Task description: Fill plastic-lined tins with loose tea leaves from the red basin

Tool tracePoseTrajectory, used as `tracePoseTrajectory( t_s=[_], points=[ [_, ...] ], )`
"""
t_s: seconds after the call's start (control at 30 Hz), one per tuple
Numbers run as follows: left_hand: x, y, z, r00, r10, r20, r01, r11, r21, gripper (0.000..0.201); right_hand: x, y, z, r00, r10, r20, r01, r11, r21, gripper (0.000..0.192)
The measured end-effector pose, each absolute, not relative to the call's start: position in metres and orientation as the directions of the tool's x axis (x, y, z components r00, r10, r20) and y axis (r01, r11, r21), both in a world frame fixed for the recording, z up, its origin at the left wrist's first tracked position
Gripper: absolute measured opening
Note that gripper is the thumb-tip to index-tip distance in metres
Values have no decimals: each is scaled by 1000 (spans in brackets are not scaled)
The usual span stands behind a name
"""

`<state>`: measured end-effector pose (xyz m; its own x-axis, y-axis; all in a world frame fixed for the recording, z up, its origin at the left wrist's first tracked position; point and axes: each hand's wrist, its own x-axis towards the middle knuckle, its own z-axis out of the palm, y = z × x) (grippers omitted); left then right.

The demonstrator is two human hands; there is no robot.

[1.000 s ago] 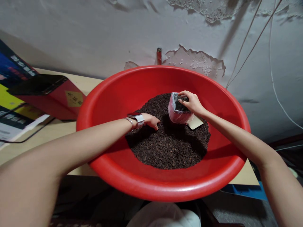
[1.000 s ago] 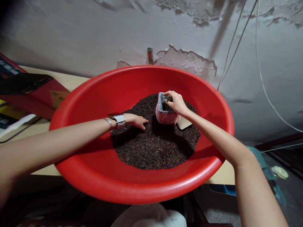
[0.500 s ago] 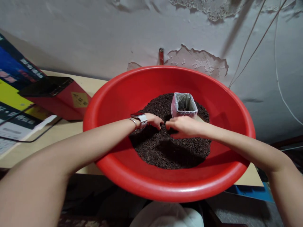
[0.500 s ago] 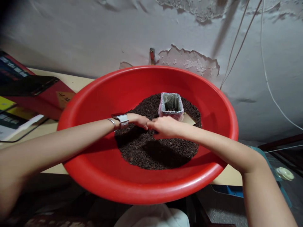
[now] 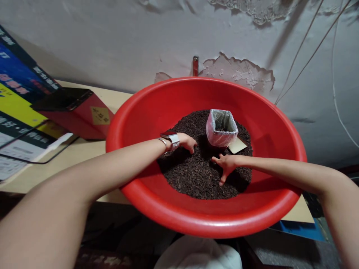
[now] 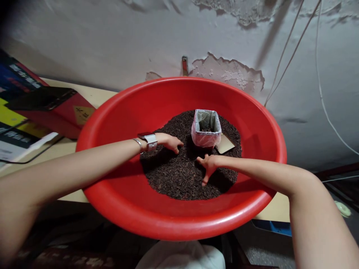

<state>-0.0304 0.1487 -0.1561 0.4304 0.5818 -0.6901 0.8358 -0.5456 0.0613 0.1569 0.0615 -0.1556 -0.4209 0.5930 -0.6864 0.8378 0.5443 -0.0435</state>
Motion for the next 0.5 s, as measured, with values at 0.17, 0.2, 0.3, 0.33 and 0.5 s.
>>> tracePoseTrajectory(
  t_s=[0.17,0.2,0.3,0.33,0.5],
  points=[
    [-30,148,-155,416,583,-697,839,-543,46,63,158,54,-159,-407,609,-681,876,470,-104,106],
    [-30,148,-155,417,582,-699,839,-542,49,62,159,54,-162,-429,617,-660,878,456,-144,102],
    [-30,146,-153,414,585,-698,847,-528,60,63,157,56,-171,-482,638,-601,870,429,-242,95],
    [-30,146,-152,412,586,-698,851,-521,65,63,155,57,-174,-502,639,-583,861,431,-271,89],
    [-31,146,-152,419,581,-698,851,-520,77,67,136,60,-166,-617,630,-472,785,446,-430,50]
  ],
)
